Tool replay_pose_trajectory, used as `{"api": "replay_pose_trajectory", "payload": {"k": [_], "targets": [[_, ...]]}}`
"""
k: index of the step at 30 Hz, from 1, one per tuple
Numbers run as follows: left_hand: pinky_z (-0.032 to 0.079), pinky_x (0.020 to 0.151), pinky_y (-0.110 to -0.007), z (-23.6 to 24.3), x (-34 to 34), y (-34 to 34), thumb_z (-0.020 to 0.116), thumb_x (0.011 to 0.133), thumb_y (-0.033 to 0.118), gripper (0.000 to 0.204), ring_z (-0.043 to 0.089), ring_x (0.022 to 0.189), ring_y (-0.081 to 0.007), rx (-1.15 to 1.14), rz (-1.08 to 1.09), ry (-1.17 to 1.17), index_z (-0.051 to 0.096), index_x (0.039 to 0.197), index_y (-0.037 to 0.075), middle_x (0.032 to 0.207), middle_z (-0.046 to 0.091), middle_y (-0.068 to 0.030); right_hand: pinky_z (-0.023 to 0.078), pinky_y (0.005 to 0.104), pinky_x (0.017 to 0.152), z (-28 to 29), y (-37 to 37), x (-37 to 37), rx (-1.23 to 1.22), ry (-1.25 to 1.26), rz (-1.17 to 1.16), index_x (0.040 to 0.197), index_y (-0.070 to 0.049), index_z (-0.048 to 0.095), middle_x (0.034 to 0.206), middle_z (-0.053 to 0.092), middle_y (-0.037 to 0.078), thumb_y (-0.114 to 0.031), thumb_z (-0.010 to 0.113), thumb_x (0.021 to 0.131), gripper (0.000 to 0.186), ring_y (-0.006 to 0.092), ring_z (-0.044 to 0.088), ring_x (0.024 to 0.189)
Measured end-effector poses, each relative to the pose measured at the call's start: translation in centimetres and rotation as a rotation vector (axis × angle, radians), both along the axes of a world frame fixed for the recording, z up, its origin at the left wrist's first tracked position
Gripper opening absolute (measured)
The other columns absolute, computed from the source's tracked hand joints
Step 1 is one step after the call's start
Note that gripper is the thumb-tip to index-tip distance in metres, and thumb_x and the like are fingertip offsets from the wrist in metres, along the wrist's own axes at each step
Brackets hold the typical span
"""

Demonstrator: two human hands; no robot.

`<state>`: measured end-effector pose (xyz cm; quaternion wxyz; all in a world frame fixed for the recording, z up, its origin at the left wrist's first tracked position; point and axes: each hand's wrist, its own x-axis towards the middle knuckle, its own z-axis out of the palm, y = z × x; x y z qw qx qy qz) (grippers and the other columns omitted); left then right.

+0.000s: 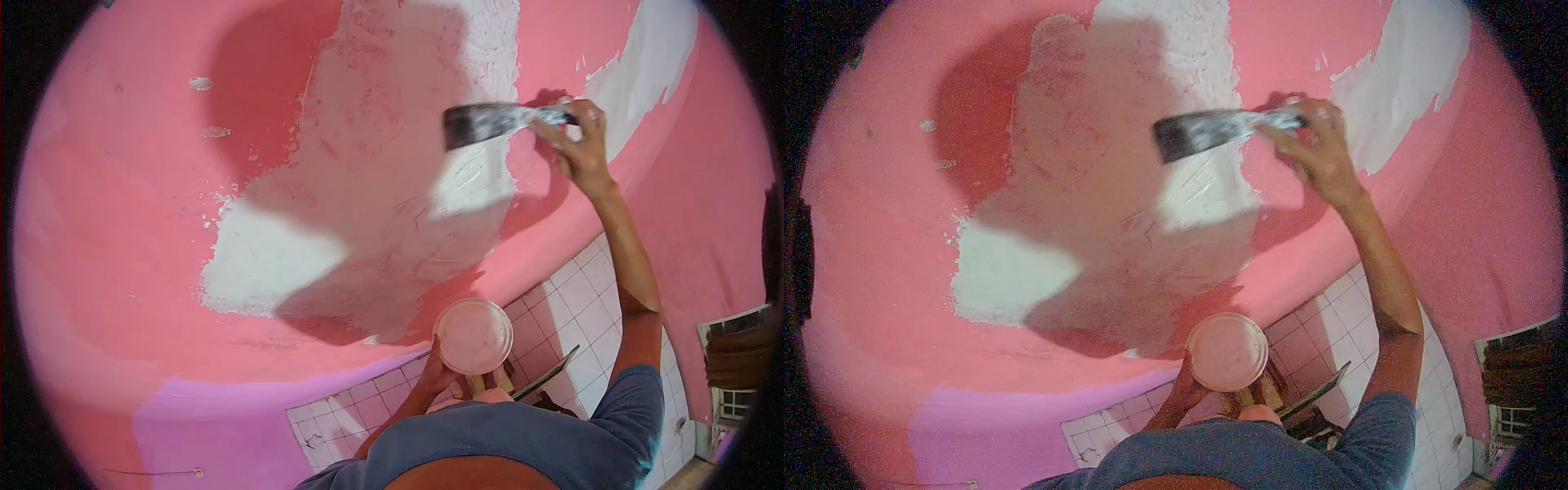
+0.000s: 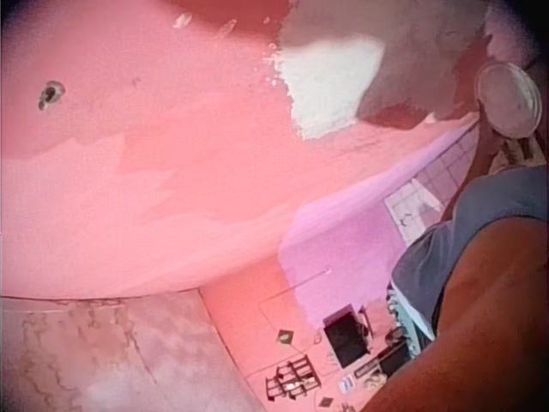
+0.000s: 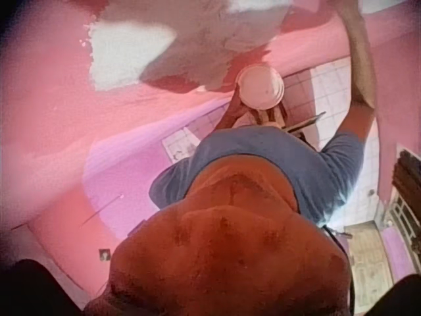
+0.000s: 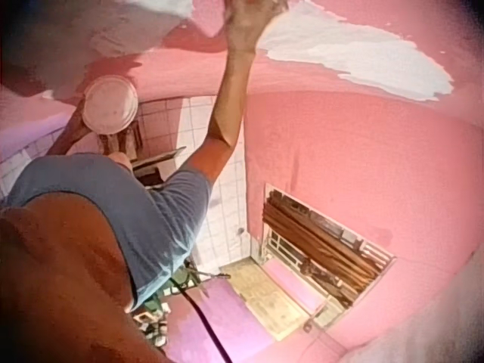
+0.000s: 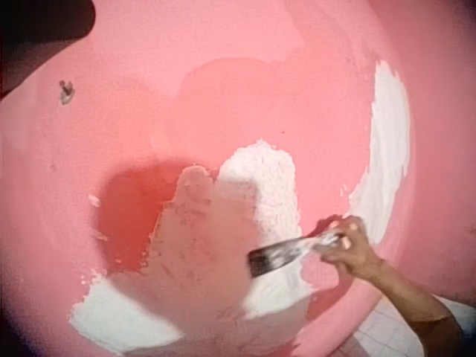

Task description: The person applies plaster to a pink wall using a putty knife, repeatedly loading the knife from a container and spreading the material over uneven surfaces.

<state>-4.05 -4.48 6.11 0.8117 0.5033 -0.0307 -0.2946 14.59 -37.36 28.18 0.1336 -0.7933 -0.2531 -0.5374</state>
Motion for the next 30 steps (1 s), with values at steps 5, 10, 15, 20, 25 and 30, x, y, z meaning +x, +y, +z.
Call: {"api": "replay_pose_trajectory", "payload": {"k": [5,10,15,20,25,30], "targets": [[0.035,0.105,-0.045,-0.3,0.2,0.0,0.028,0.091,0.060,0.071,0.036,0.129,-0.0286,0.003,0.011,0.089,0.021,0.142,0.011,0.143,0.031,-0.0116,0.037,0.0394,0.085,-0.6,-2.7,-1.4,0.066,-0.168,-0.120,0.115,-0.021,0.063,0.100,0.055,0.007,-0.002,0.066,0.069,0.050,0.0260,0.051,0.097],[0.035,0.104,-0.047,-2.9,0.5,0.5,0.026,0.091,0.060,0.071,0.035,0.129,-0.0296,-0.274,0.074,0.492,0.021,0.142,0.012,0.143,0.031,-0.0117,0.041,0.0399,0.088,-1.0,5.1,-2.3,-0.209,0.034,0.145,0.114,-0.025,0.064,0.109,0.053,0.007,-0.012,0.061,0.078,0.039,0.0247,0.051,0.099],[0.035,0.103,-0.048,-3.2,0.9,-0.7,0.025,0.090,0.061,0.071,0.036,0.129,-0.0299,-0.285,0.024,0.469,0.021,0.142,0.013,0.143,0.032,-0.0123,0.036,0.0412,0.090,0.1,5.8,-0.8,-0.321,-0.081,0.187,0.109,-0.019,0.067,0.110,0.052,0.005,-0.013,0.068,0.072,0.038,0.0223,0.047,0.098],[0.036,0.103,-0.049,-1.8,0.8,-1.4,0.026,0.090,0.061,0.072,0.037,0.128,-0.0307,-0.250,0.017,0.504,0.021,0.142,0.012,0.143,0.032,-0.0127,0.039,0.0389,0.084,-1.9,-1.5,-0.6,-0.158,-0.037,-0.072,0.115,-0.024,0.063,0.107,0.053,0.007,-0.006,0.065,0.072,0.047,0.0257,0.050,0.097],[0.038,0.101,-0.049,-2.6,0.4,-0.4,0.026,0.090,0.061,0.072,0.039,0.126,-0.0308,-0.231,0.043,0.429,0.022,0.142,0.011,0.141,0.034,-0.0131,0.038,0.0398,0.084,-2.5,-4.5,-0.9,0.038,-0.129,-0.200,0.113,-0.022,0.064,0.102,0.056,0.006,-0.003,0.067,0.068,0.049,0.0256,0.051,0.093],[0.039,0.099,-0.048,-3.5,0.7,-0.1,0.026,0.089,0.063,0.074,0.040,0.125,-0.0302,-0.239,0.021,0.470,0.023,0.142,0.012,0.141,0.035,-0.0132,0.038,0.0393,0.078,-3.2,0.9,-2.1,0.151,0.147,0.127,0.109,-0.021,0.066,0.098,0.058,0.005,-0.007,0.071,0.070,0.042,0.0250,0.051,0.093]]}}
